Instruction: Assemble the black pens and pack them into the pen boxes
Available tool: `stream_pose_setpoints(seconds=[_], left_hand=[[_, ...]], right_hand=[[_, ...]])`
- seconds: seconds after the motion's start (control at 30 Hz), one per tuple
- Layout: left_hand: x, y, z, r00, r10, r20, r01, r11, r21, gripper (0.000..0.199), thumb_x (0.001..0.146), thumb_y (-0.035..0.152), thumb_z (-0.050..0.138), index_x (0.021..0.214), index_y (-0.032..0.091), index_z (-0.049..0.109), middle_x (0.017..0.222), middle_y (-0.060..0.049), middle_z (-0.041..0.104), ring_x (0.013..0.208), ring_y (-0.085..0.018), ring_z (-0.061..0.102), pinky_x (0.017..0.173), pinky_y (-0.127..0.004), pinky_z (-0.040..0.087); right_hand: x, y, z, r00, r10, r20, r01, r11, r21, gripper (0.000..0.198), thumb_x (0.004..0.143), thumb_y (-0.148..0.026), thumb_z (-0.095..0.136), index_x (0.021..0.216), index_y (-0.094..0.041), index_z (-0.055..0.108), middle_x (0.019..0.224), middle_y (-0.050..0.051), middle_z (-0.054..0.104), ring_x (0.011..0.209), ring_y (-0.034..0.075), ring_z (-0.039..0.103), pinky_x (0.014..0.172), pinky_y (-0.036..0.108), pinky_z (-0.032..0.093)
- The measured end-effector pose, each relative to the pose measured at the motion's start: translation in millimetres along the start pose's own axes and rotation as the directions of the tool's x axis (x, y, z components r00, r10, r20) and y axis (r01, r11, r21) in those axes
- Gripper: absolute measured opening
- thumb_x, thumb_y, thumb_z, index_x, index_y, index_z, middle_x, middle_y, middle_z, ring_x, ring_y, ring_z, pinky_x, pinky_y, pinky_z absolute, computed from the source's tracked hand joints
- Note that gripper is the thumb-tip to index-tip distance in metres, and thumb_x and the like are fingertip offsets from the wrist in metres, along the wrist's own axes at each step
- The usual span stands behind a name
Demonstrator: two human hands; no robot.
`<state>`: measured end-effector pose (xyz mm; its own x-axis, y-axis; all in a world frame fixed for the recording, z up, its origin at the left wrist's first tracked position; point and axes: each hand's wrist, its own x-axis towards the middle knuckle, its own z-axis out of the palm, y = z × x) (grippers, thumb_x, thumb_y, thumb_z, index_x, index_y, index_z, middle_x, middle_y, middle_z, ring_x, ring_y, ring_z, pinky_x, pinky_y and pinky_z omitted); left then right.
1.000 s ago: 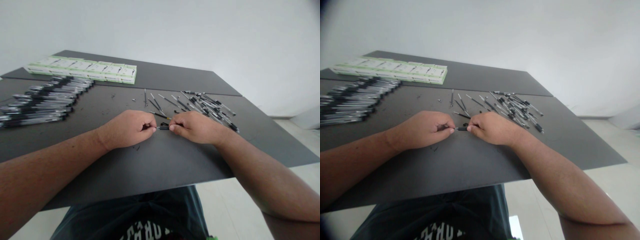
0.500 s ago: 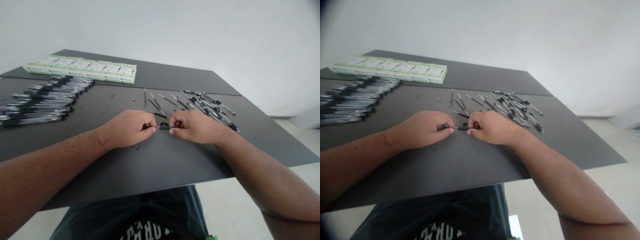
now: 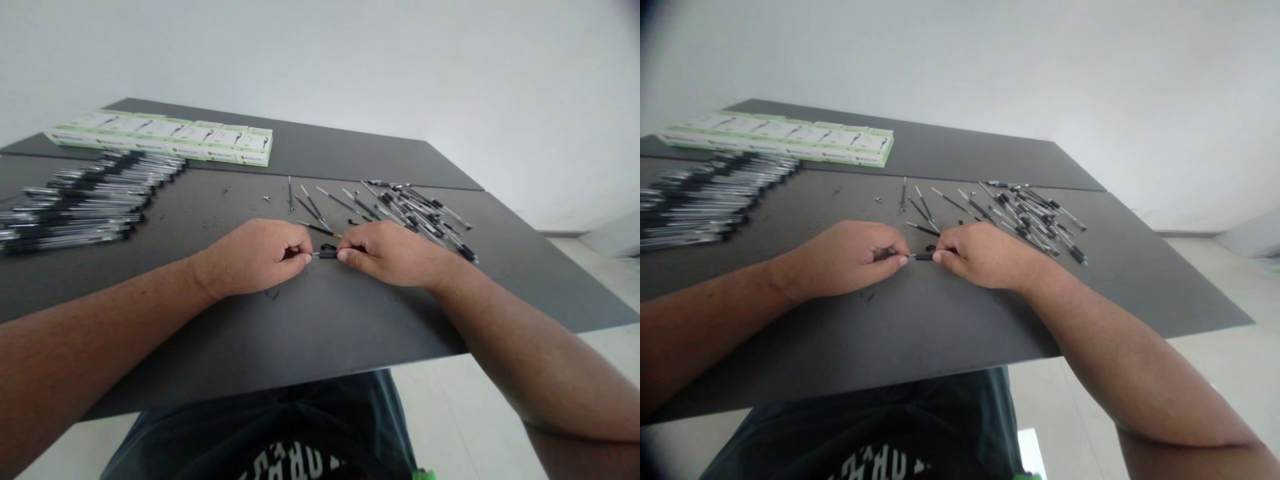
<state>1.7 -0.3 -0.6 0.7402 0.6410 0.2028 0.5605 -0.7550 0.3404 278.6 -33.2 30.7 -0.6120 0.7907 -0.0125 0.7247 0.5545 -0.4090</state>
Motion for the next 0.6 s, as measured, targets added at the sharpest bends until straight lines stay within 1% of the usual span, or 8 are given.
stream_pose_setpoints(seconds=[0.1,0.17,0.23,0.33,0.4,0.5,0.57,0.6], left_hand=[[0.5,0.3,0.1,1.000,-0.001,0.002,0.001,1.000,-0.004,0.021,0.098,0.036,0.058,0.095,0.025,0.076,0.086,-0.001,0.081,0.081,-0.021,0.074,0.075,-0.032,0.046],[0.8,0.6,0.0,1.000,-0.006,0.011,0.006,1.000,-0.002,0.021,0.098,0.036,0.058,0.094,0.025,0.076,0.085,-0.001,0.080,0.080,-0.021,0.074,0.075,-0.032,0.046],[0.7,0.8,-0.1,1.000,-0.008,0.014,0.008,1.000,-0.001,0.021,0.098,0.036,0.058,0.095,0.025,0.076,0.086,-0.001,0.081,0.080,-0.021,0.074,0.075,-0.032,0.046],[0.4,1.0,-0.2,1.000,-0.009,0.011,0.009,1.000,-0.001,0.021,0.098,0.035,0.058,0.095,0.025,0.077,0.086,-0.001,0.081,0.082,-0.021,0.075,0.075,-0.032,0.047],[0.2,1.1,-0.1,1.000,-0.010,0.008,0.010,1.000,-0.002,0.021,0.098,0.035,0.059,0.095,0.025,0.077,0.086,-0.001,0.081,0.081,-0.021,0.074,0.075,-0.032,0.047],[0.4,1.0,-0.2,1.000,-0.011,0.007,0.011,1.000,-0.003,0.021,0.098,0.035,0.059,0.095,0.025,0.077,0.086,-0.001,0.081,0.081,-0.021,0.074,0.074,-0.032,0.047],[0.7,0.9,-0.5,1.000,-0.011,0.014,0.011,1.000,0.001,0.021,0.098,0.035,0.058,0.095,0.025,0.077,0.087,-0.001,0.081,0.083,-0.021,0.075,0.075,-0.032,0.047],[0.9,0.8,-0.6,1.000,-0.012,0.019,0.011,1.000,0.002,0.022,0.098,0.035,0.058,0.096,0.025,0.077,0.087,-0.001,0.081,0.083,-0.021,0.075,0.075,-0.032,0.047]], right_hand=[[-0.1,0.3,0.0,0.999,0.041,-0.021,-0.040,0.998,0.041,0.015,0.104,-0.033,0.068,0.105,-0.020,0.076,0.090,0.003,0.077,0.078,0.017,0.064,0.073,0.029,0.039],[0.0,0.5,-0.3,0.999,0.051,-0.018,-0.050,0.998,0.042,0.012,0.100,-0.031,0.073,0.104,-0.020,0.076,0.087,0.002,0.076,0.076,0.017,0.063,0.071,0.029,0.038],[0.3,0.6,-0.8,1.000,0.020,0.003,-0.020,1.000,0.010,0.014,0.103,-0.032,0.069,0.100,-0.020,0.075,0.086,0.002,0.075,0.075,0.017,0.062,0.072,0.030,0.037],[0.5,0.5,-0.9,1.000,-0.015,0.012,0.015,1.000,-0.010,0.026,0.110,-0.034,0.058,0.098,-0.019,0.076,0.089,0.005,0.076,0.078,0.018,0.063,0.073,0.031,0.038],[0.3,0.2,-0.4,1.000,0.017,-0.009,-0.017,1.000,0.025,0.022,0.108,-0.035,0.063,0.102,-0.019,0.076,0.090,0.005,0.077,0.078,0.018,0.064,0.073,0.030,0.039],[0.2,0.1,0.3,0.998,0.063,-0.016,-0.062,0.997,0.053,0.014,0.101,-0.033,0.073,0.105,-0.020,0.076,0.087,0.002,0.077,0.075,0.017,0.063,0.071,0.029,0.038],[0.4,0.6,0.4,0.999,0.039,0.001,-0.039,0.999,0.022,0.014,0.103,-0.033,0.070,0.101,-0.020,0.075,0.086,0.002,0.075,0.075,0.017,0.062,0.071,0.029,0.037],[0.5,0.9,0.4,1.000,0.019,0.011,-0.019,1.000,0.004,0.018,0.106,-0.033,0.065,0.100,-0.020,0.075,0.086,0.003,0.075,0.076,0.017,0.062,0.072,0.030,0.037]])
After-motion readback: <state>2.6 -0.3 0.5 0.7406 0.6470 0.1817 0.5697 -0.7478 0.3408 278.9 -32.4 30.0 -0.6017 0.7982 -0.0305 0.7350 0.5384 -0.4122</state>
